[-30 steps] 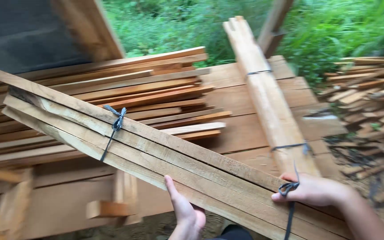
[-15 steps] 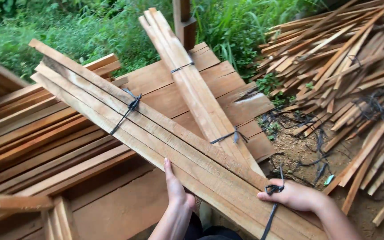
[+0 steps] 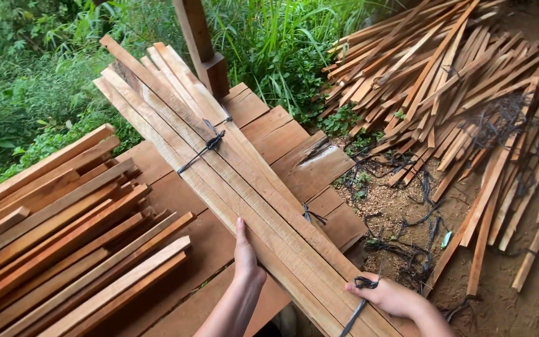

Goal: The person picks up a bundle of wooden planks, removes the ties, and places the planks one by one onto a wooden rack. The planks are stacked neatly on the rack.

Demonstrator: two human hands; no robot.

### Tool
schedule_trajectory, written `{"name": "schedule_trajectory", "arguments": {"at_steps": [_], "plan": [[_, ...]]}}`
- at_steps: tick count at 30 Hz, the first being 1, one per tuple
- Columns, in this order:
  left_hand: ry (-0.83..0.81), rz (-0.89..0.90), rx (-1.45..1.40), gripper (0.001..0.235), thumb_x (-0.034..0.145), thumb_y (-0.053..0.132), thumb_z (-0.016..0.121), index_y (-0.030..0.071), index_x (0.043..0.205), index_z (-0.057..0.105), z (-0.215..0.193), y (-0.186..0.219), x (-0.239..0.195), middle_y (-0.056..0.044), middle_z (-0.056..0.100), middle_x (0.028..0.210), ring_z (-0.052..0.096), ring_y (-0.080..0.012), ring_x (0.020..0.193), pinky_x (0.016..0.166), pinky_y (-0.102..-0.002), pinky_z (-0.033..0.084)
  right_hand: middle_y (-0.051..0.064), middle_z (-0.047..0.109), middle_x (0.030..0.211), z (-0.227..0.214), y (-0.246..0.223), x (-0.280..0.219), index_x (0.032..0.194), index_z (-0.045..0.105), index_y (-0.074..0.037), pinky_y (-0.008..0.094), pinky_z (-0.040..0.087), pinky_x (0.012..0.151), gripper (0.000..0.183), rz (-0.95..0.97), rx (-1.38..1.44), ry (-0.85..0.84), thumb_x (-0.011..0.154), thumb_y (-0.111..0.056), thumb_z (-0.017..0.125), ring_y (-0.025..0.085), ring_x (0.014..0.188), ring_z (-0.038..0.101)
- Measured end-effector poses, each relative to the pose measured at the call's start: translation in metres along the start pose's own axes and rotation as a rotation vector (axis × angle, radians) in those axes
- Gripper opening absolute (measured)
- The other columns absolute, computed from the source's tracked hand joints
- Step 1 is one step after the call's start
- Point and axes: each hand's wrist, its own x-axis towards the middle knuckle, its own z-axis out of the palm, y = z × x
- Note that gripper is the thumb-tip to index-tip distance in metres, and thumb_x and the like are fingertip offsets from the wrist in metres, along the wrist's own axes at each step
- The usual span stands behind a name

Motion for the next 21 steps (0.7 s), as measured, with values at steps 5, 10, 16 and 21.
{"name": "schedule_trajectory", "arguments": {"at_steps": [5, 10, 16, 21], "plan": [[0.066, 0.035, 0.088, 0.076, 0.097, 0.055, 0.043, -0.001, 0.148, 0.047, 0.025, 0.026, 0.037, -0.027, 0.057, 0.147, 0.060, -0.0382, 0.130, 0.110, -0.048, 0.048, 0.007, 0.044, 0.161, 0.009, -0.008, 0.049, 0.159, 0.033, -0.025, 0.042, 0.059, 0.097, 0.106, 0.105, -0.194, -0.039, 0.074, -0.088, 0.018, 0.030, 0.143, 0.054], [0.129, 0.032, 0.154, 0.080, 0.099, 0.062, 0.035, 0.003, 0.153, 0.043, 0.041, 0.057, 0.093, -0.026, 0.051, 0.152, 0.055, -0.0416, 0.135, 0.115, -0.056, 0.042, 0.018, 0.046, 0.157, 0.014, -0.051, 0.097, 0.159, 0.032, -0.024, 0.030, 0.065, 0.075, 0.102, 0.050, -0.064, -0.025, 0.078, -0.085, 0.018, 0.023, 0.100, 0.080], [0.088, 0.102, 0.173, 0.086, 0.096, 0.065, 0.033, 0.004, 0.156, 0.038, 0.034, 0.076, 0.195, -0.024, 0.044, 0.157, 0.047, -0.0412, 0.141, 0.118, -0.054, 0.036, 0.008, 0.074, 0.093, 0.015, -0.106, 0.136, 0.146, 0.051, -0.010, 0.018, 0.035, 0.047, 0.102, -0.007, 0.064, 0.087, 0.076, -0.083, 0.034, 0.006, 0.059, 0.056], [0.110, 0.101, 0.245, 0.091, 0.094, 0.069, 0.034, 0.001, 0.154, 0.039, 0.033, 0.091, 0.232, -0.026, 0.049, 0.152, 0.053, -0.0408, 0.137, 0.115, -0.052, 0.042, 0.015, 0.066, 0.141, 0.023, -0.108, 0.181, 0.142, 0.059, -0.011, 0.053, 0.049, 0.110, 0.098, -0.062, 0.191, 0.151, 0.076, -0.082, 0.045, 0.032, 0.132, 0.064]]}}
